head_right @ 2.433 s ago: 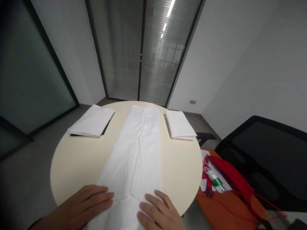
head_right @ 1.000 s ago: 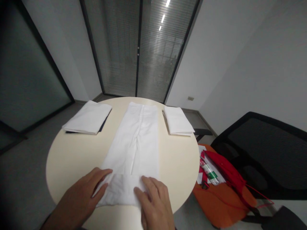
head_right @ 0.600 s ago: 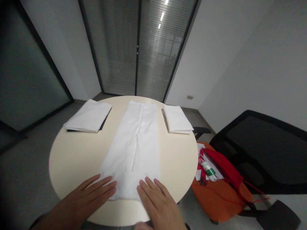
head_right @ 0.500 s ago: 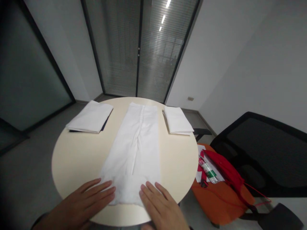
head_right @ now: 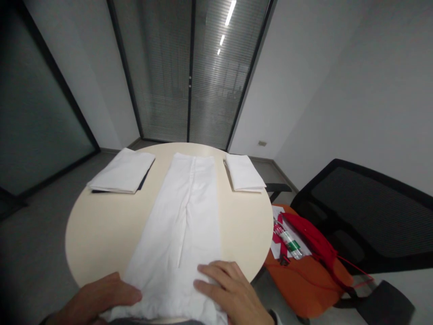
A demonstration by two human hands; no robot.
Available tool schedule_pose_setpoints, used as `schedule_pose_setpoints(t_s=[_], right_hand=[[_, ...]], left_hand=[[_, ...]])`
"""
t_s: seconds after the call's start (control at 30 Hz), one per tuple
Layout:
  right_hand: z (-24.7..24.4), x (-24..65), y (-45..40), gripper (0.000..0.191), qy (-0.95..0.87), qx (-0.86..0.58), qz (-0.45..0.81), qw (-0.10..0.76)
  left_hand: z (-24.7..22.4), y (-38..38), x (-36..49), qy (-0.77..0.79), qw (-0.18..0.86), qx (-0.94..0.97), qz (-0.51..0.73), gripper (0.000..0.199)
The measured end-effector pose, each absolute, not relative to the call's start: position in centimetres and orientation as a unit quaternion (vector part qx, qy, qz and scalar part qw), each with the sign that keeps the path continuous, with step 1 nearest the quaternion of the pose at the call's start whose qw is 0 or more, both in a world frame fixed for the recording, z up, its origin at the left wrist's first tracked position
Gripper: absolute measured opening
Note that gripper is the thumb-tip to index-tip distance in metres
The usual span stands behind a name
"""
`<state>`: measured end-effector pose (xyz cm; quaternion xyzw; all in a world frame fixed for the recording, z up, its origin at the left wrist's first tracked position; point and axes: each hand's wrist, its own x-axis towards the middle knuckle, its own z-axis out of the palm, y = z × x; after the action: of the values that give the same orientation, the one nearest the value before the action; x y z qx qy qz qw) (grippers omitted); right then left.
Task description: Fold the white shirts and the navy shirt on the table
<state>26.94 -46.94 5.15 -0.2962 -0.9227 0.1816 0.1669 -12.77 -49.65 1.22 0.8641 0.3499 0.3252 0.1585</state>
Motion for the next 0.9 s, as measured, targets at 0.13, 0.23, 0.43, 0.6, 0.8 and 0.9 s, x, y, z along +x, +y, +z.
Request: schedule_pose_setpoints(t_s=[0.13, 0.23, 0.43, 0.6, 0.8, 0.9], right_hand=[[4.7, 26.3, -46.3, 0.058, -0.926, -0.278, 0.179, 0.185], [3.7, 26.0, -46.1, 0.041, -0.890, -0.307, 0.226, 0.249], [3.5, 25.0, -46.3, 0.030, -0.784, -0.414, 0.327, 0.329], [4.3, 24.2, -46.6, 0.049, -0.671, -0.523, 0.425, 0.308], [7.8, 24.1, -46.6, 0.066, -0.554, -0.586, 0.490, 0.330], [11.3, 23.7, -44.2, 0.063, -0.577, -0.527, 0.538, 0.316]], left_hand=[[1.5, -49.7, -11.8, 0.503, 0.273, 0.762, 0.303, 0.020], [1.7, -49.5, -11.4, 0.564, 0.344, 0.679, 0.319, 0.027], [2.6, -48.8, -10.6, 0.581, 0.376, 0.647, 0.320, 0.053], [3.0, -48.0, -9.4, 0.595, 0.386, 0.636, 0.306, 0.048], [4.9, -47.2, -10.6, 0.587, 0.410, 0.601, 0.355, 0.058], [8.6, -44.6, -10.6, 0.579, 0.399, 0.612, 0.362, 0.059]])
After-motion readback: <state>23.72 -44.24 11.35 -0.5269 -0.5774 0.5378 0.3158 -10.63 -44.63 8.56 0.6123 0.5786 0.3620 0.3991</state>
